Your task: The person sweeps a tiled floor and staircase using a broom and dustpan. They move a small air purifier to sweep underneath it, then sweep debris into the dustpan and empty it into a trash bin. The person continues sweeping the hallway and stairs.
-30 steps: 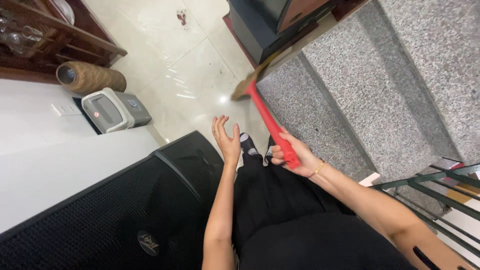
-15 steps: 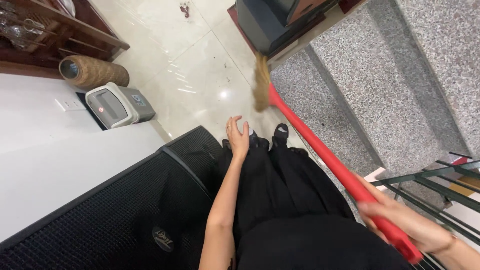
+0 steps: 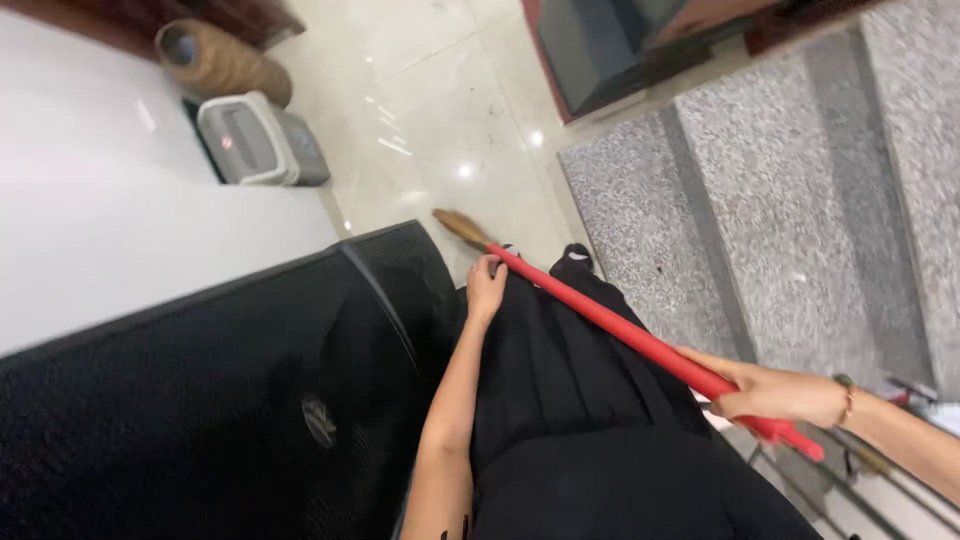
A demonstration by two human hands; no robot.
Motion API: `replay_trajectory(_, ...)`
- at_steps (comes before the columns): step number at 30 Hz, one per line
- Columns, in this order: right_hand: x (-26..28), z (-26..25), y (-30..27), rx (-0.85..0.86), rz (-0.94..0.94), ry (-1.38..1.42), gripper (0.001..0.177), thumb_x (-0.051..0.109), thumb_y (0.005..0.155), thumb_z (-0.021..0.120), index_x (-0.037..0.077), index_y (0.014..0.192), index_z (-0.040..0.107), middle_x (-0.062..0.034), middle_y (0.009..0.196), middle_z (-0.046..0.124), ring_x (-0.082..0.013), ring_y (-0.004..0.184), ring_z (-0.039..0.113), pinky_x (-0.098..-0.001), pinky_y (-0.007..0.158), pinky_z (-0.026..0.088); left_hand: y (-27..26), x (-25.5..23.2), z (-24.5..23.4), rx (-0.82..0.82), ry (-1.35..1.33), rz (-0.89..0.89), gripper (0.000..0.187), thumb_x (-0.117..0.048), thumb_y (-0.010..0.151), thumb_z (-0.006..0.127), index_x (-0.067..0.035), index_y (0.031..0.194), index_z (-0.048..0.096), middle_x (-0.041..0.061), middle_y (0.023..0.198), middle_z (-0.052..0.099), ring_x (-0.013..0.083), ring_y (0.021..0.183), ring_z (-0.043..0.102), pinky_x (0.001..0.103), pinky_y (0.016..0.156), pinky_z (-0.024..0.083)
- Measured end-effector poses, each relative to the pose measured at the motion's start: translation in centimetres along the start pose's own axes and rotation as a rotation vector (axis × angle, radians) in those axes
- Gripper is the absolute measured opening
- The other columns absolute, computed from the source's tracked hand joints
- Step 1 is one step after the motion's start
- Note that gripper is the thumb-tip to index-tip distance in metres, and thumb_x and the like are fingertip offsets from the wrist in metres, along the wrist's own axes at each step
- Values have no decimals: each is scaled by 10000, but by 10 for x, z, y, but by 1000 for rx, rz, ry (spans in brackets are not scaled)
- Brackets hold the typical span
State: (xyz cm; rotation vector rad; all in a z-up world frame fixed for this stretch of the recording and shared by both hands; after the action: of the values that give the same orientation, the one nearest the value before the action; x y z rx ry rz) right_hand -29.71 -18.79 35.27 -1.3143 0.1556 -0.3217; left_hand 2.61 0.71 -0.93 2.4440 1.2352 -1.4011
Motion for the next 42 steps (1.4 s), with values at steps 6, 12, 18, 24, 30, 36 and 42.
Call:
replay_trajectory(6, 39, -47, 95, 156, -195, -98, 912, 75, 770, 641, 166, 1601, 276, -227, 548, 586, -318, 337, 630, -352, 268, 503, -52, 32, -6, -61, -97, -340, 277, -286, 976, 668, -109, 1188, 649, 145, 1117, 710, 355, 1178, 646, 493, 1019, 492)
replay_trajectory(12, 38, -69, 287, 172, 67, 125, 1091, 148, 840, 840, 280, 1640, 110, -264, 999, 692, -350, 709, 752, -399, 512, 622, -115, 18, 34, -206, -160, -555, 263, -321, 974, 632, -147, 1172, 654, 112, 1141, 712, 334, 1161, 662, 479, 1006, 520)
replay_trajectory(18, 103, -144, 246, -45, -176, -234, 795, 22, 781, 811, 129, 1508, 506, -230, 889, 724, -264, 662, 727, -349, 559, 621, -179, -17, 74, -401, -242, -589, 268, -275, 981, 634, -99, 1179, 679, 189, 1094, 742, 403, 1114, 682, 529, 958, 534)
replay_trajectory(24, 150, -213, 231, -253, -375, -629, 759, 15, 740, 733, 131, 1470, 565, -222, 664, 667, -288, 455, 655, -372, 380, 487, -225, 3, 121, -466, -324, -725, 260, -292, 995, 637, -130, 1197, 663, 162, 1173, 713, 375, 1204, 645, 488, 1032, 514)
replay_trajectory(30, 138, -190, 134, -263, -413, -898, 806, 100, 759, 731, 210, 1528, 516, -211, 668, 689, -309, 469, 691, -401, 407, 511, -244, -6, 133, -462, -414, -812, 301, -314, 1004, 617, -137, 1246, 640, 167, 1234, 680, 368, 1268, 607, 467, 1079, 504)
replay_trajectory(36, 131, -180, 102, -158, -224, -1043, 833, 102, 781, 718, 135, 1557, 420, -231, 652, 661, -336, 428, 687, -400, 399, 539, -250, -11, 131, -438, -467, -843, 306, -326, 994, 613, -176, 1259, 639, 157, 1254, 670, 344, 1278, 603, 461, 1106, 484)
replay_trajectory(42, 175, -197, 136, -215, -167, -1256, 735, 140, 831, 742, 179, 1524, 499, -216, 657, 720, -309, 453, 714, -364, 424, 577, -250, -21, 120, -443, -464, -850, 290, -329, 1008, 602, -188, 1259, 630, 138, 1264, 664, 330, 1293, 591, 459, 1117, 469)
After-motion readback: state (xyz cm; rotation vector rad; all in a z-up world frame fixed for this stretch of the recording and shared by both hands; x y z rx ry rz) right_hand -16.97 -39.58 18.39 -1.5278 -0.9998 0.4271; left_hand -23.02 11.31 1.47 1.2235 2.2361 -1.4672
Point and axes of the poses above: each hand's wrist, its own y-axis towards the middle knuckle, its own z-axis out of the palm, x = y × z, the point moved 3 cm from there along y, towards the middle knuckle
